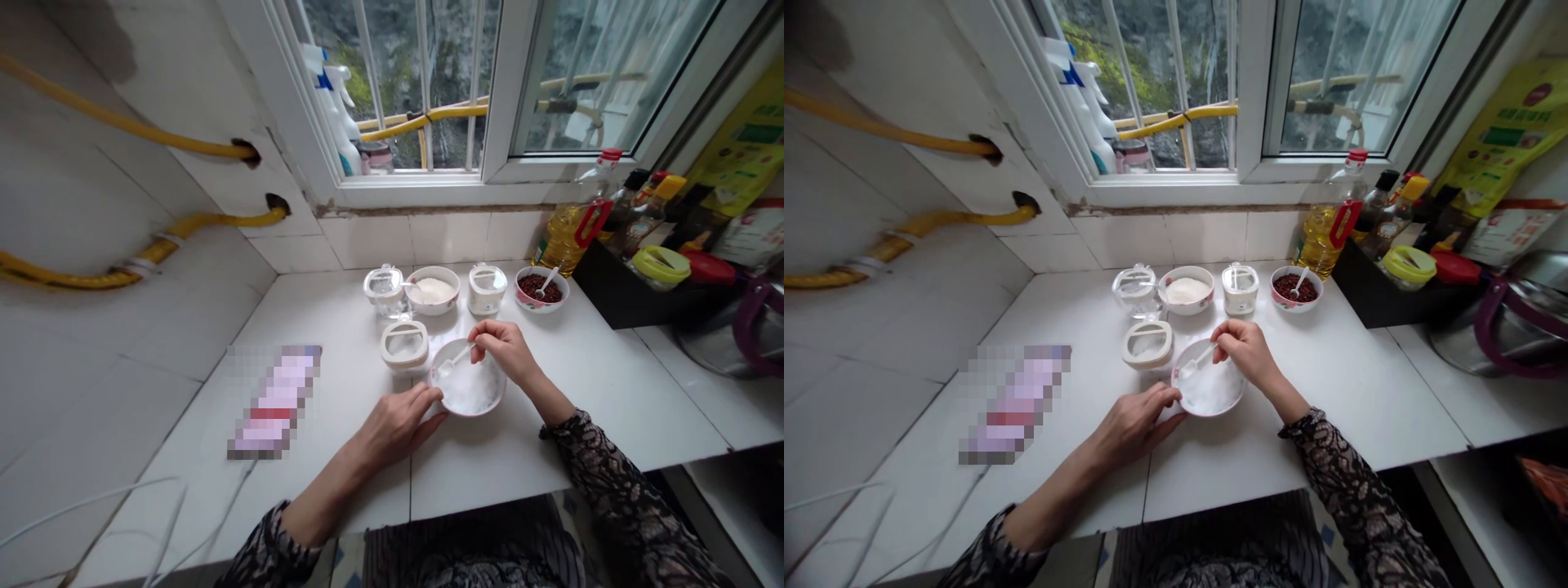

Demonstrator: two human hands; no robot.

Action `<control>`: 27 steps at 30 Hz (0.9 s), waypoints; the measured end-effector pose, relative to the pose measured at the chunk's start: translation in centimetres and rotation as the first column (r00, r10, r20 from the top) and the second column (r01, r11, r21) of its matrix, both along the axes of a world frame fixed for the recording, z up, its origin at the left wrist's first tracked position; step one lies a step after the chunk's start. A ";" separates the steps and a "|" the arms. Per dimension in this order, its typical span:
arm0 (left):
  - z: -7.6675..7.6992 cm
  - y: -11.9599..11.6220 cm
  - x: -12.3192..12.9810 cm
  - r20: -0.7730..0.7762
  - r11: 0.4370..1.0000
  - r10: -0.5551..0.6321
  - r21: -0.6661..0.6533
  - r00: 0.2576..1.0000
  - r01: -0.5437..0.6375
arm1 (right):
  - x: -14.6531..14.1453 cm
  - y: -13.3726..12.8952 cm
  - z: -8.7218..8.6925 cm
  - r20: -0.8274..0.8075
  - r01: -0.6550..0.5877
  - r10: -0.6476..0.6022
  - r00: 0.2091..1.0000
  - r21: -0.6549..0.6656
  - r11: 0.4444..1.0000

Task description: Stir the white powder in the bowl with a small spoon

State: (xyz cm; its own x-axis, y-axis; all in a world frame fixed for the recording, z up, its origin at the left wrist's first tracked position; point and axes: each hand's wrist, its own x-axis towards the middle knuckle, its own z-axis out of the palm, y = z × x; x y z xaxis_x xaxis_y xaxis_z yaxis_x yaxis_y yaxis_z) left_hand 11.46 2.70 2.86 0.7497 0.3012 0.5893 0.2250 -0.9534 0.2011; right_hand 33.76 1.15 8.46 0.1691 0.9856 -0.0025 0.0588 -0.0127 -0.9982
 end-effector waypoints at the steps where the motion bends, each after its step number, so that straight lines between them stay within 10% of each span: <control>1: 0.0 0.0 0.0 0.004 1.000 -0.003 0.000 1.000 0.003 | 0.1 0.1 0.0 -0.016 0.007 -0.007 1.000 -0.009 1.000; 14: 0.2 -0.1 0.2 0.020 1.000 -0.004 0.008 1.000 0.003 | -1.1 0.1 0.4 -0.093 0.077 -0.065 0.994 0.129 0.989; 18: -0.1 -0.1 0.1 0.022 1.000 0.006 -0.007 1.000 -0.006 | -2.5 -0.4 0.2 0.188 0.009 -0.079 0.979 0.350 0.937; 22: -0.3 -0.1 0.0 0.012 1.000 0.006 -0.021 1.000 -0.006 | -3.0 -0.6 -0.1 0.629 -0.286 -0.121 0.768 0.506 0.814; 27: -0.2 -0.1 0.0 0.011 1.000 0.001 -0.025 1.000 -0.001 | -2.1 -1.0 0.5 0.564 -0.173 -0.231 0.793 0.571 0.802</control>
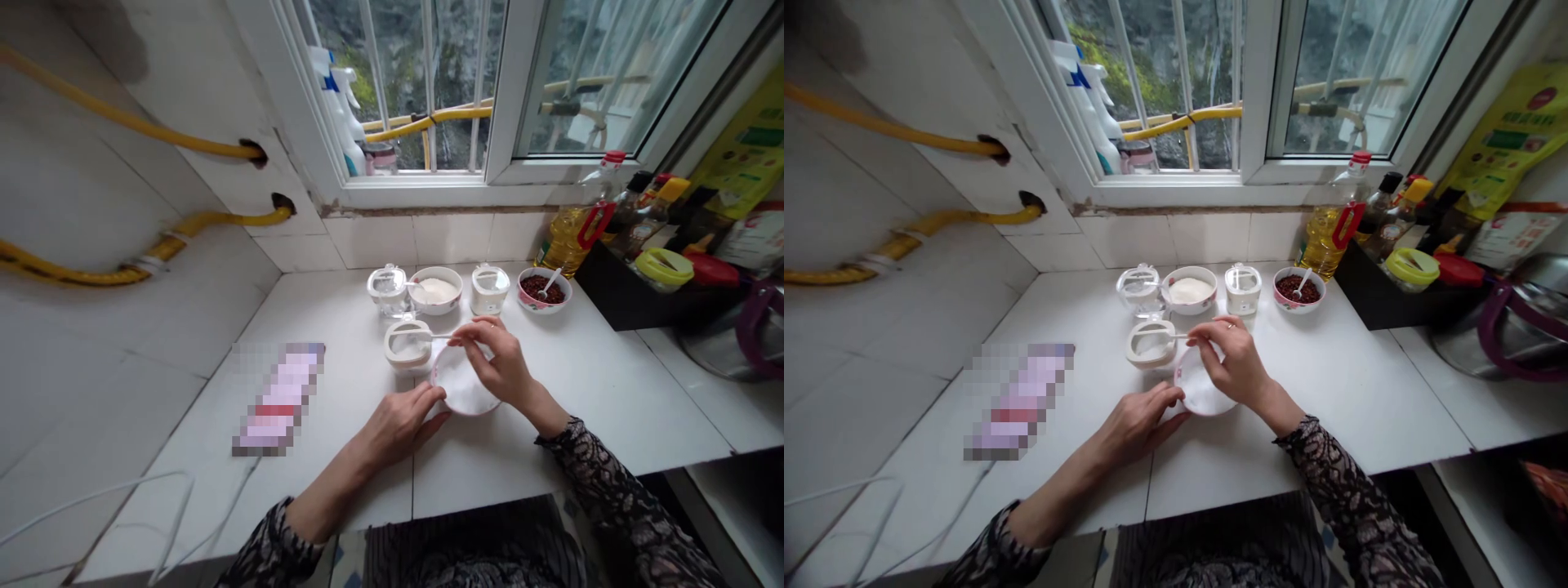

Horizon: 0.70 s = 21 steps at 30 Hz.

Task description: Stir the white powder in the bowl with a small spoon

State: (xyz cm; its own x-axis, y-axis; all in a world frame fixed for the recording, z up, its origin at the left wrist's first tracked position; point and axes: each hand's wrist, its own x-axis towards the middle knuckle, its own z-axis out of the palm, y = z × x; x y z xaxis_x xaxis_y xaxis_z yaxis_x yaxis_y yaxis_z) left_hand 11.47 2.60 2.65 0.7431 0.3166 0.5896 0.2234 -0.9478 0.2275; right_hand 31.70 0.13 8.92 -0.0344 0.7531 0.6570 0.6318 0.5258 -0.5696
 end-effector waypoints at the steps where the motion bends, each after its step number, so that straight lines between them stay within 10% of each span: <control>1: 0.0 0.0 0.0 0.004 1.000 -0.001 0.002 1.000 0.001 | 0.3 -0.1 0.1 -0.046 0.043 -0.044 0.998 -0.030 0.999; 12: 0.2 0.0 0.1 0.003 1.000 -0.003 0.010 1.000 0.003 | 1.4 0.7 -1.3 0.134 0.134 -0.100 0.986 -0.278 0.951; 21: 0.3 -0.1 0.0 -0.001 1.000 0.004 0.027 1.000 -0.004 | 1.6 0.9 -1.2 -0.159 0.048 -0.131 0.978 -0.442 0.896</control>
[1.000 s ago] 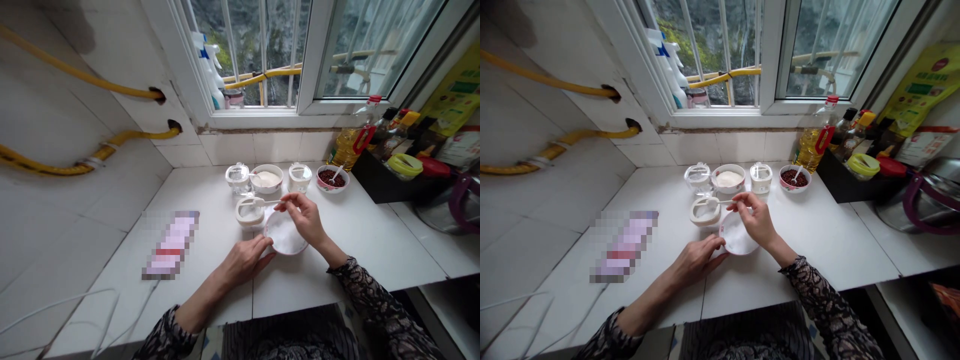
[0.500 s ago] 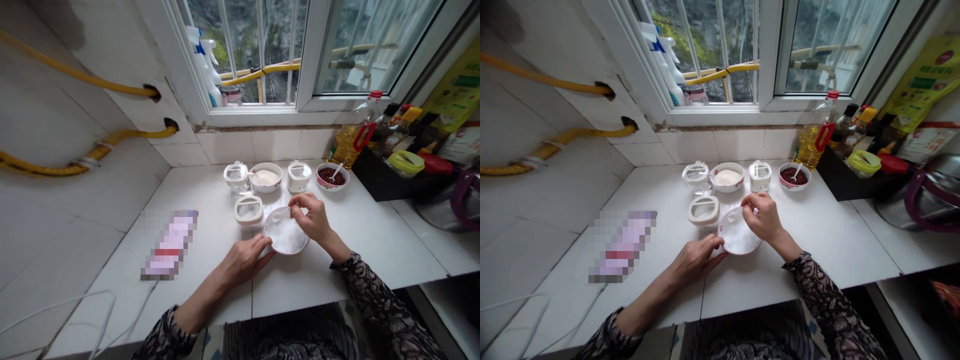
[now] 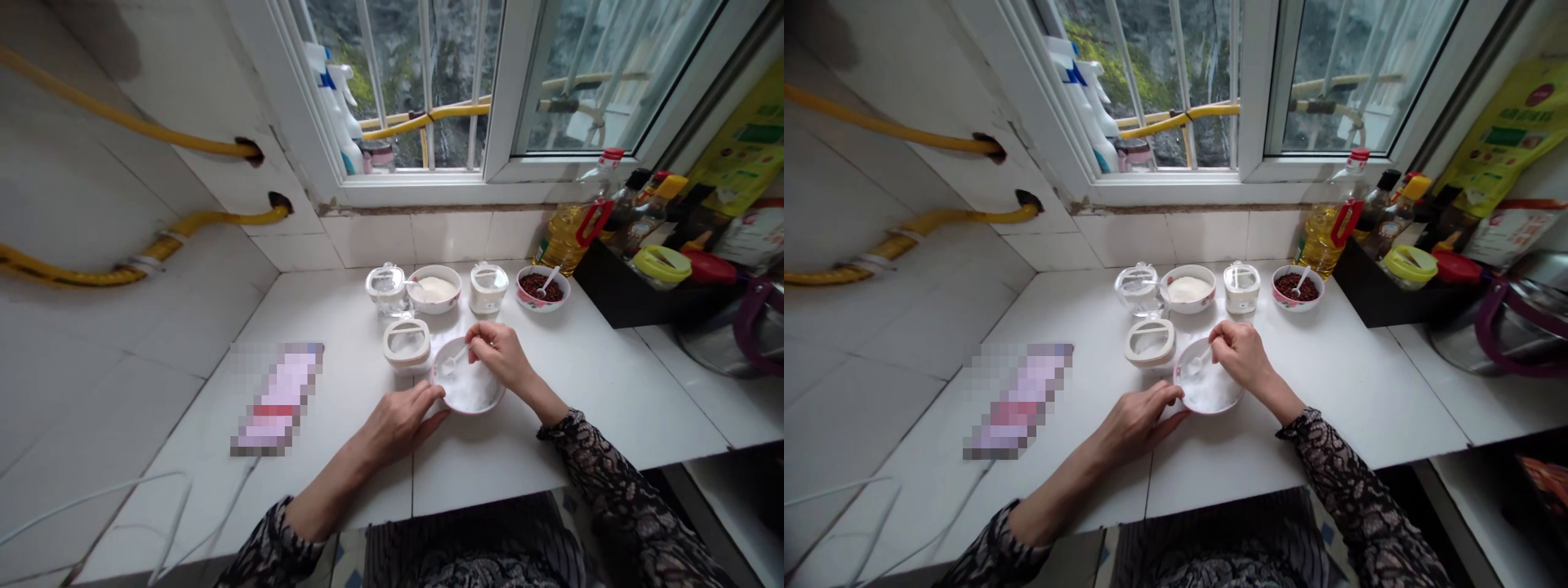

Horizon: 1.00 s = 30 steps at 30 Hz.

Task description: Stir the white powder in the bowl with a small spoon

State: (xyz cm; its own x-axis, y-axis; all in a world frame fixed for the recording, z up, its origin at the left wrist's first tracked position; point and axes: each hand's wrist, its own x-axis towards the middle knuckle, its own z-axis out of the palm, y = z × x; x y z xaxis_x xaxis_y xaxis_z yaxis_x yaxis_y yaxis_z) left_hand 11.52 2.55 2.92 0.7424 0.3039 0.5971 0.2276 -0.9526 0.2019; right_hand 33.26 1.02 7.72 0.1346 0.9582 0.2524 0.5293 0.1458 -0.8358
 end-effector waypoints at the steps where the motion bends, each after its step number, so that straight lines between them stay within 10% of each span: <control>1: 0.0 0.0 0.0 -0.003 1.000 0.001 -0.001 1.000 -0.001 | 0.0 0.0 0.0 -0.034 0.002 -0.003 0.999 -0.018 1.000; 19: -0.1 0.1 0.1 0.001 1.000 -0.004 -0.001 1.000 0.004 | -0.2 0.0 -0.2 0.199 -0.011 -0.001 0.980 0.057 0.998; 30: -0.3 0.1 0.0 -0.005 1.000 -0.002 0.000 1.000 0.002 | 0.3 0.1 0.3 -0.321 -0.015 -0.018 0.947 -0.100 0.995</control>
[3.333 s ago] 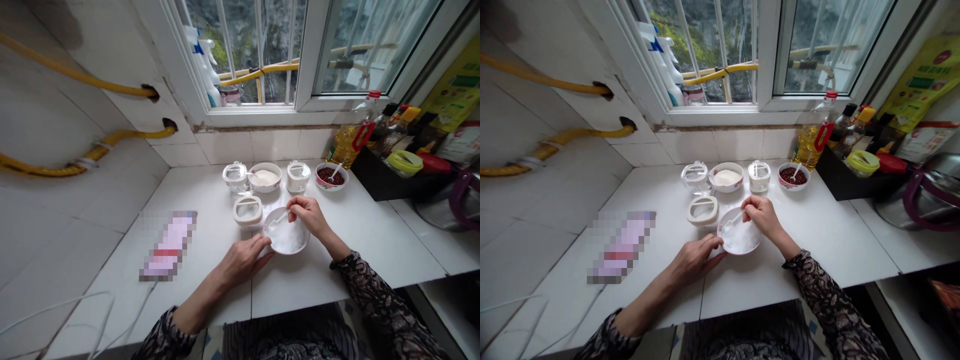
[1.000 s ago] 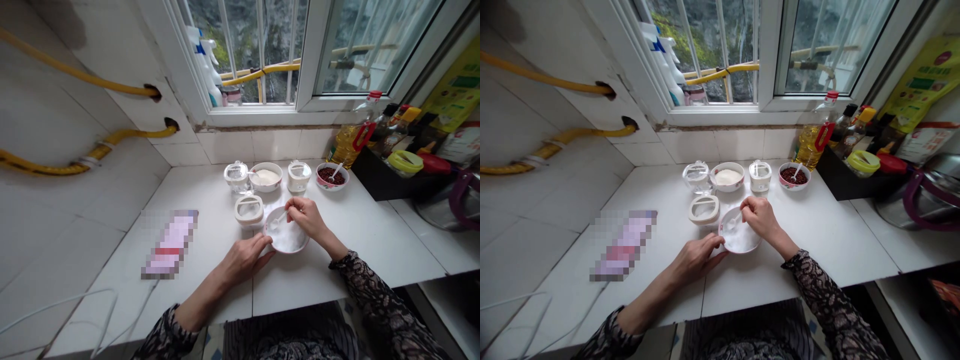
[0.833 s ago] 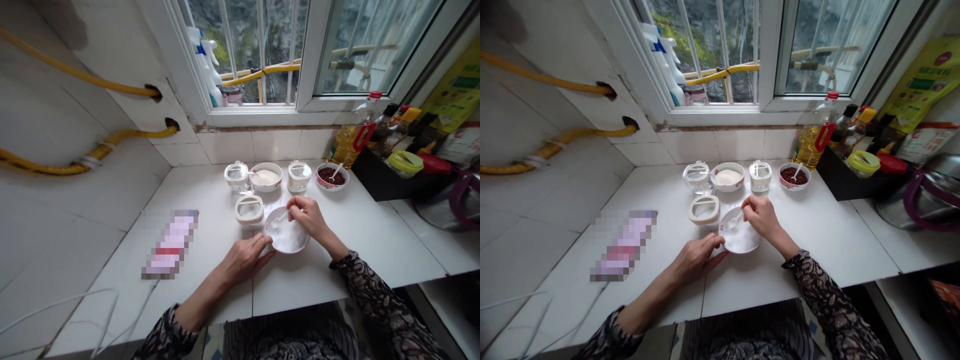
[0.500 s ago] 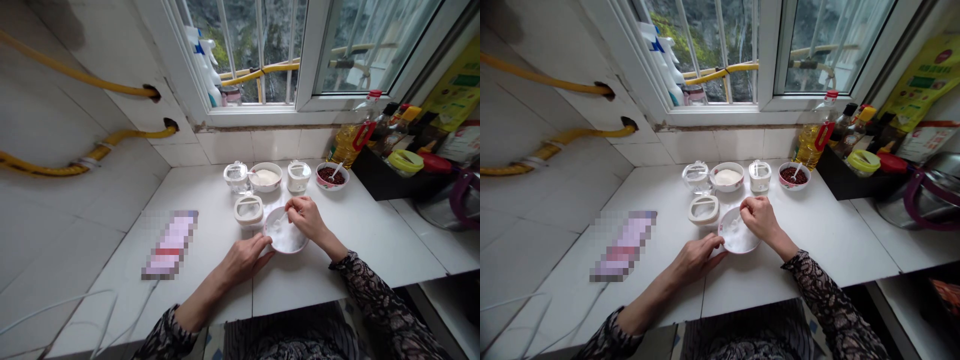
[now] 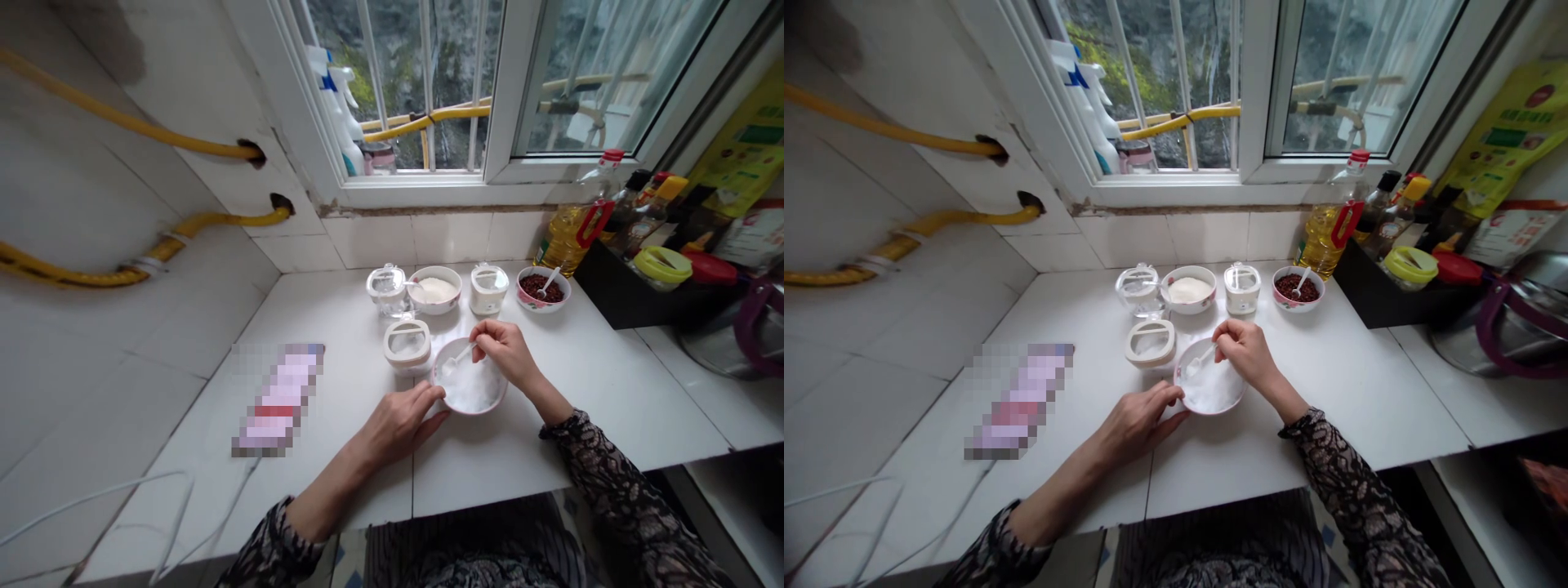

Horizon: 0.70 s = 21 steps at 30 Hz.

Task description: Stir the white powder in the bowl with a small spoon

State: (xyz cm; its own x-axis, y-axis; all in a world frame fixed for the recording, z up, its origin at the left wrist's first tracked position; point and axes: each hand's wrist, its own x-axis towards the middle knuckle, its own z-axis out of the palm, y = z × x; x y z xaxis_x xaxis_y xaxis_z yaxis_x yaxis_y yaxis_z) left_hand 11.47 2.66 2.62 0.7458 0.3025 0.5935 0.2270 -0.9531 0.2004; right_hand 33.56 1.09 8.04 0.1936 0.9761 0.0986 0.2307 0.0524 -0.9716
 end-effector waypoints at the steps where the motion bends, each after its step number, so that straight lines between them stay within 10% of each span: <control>1: 0.0 0.0 0.0 0.003 1.000 0.000 0.000 1.000 0.000 | 0.1 0.1 0.0 -0.045 0.008 -0.008 0.999 -0.009 1.000; 13: 0.1 0.0 0.1 0.017 1.000 -0.009 -0.007 1.000 0.009 | -0.3 0.3 0.5 -0.265 0.051 -0.033 0.964 0.064 0.997; 21: 0.0 0.0 0.1 0.009 1.000 0.013 0.018 1.000 -0.013 | -3.0 -0.4 0.0 0.472 -0.248 -0.018 0.882 0.496 0.832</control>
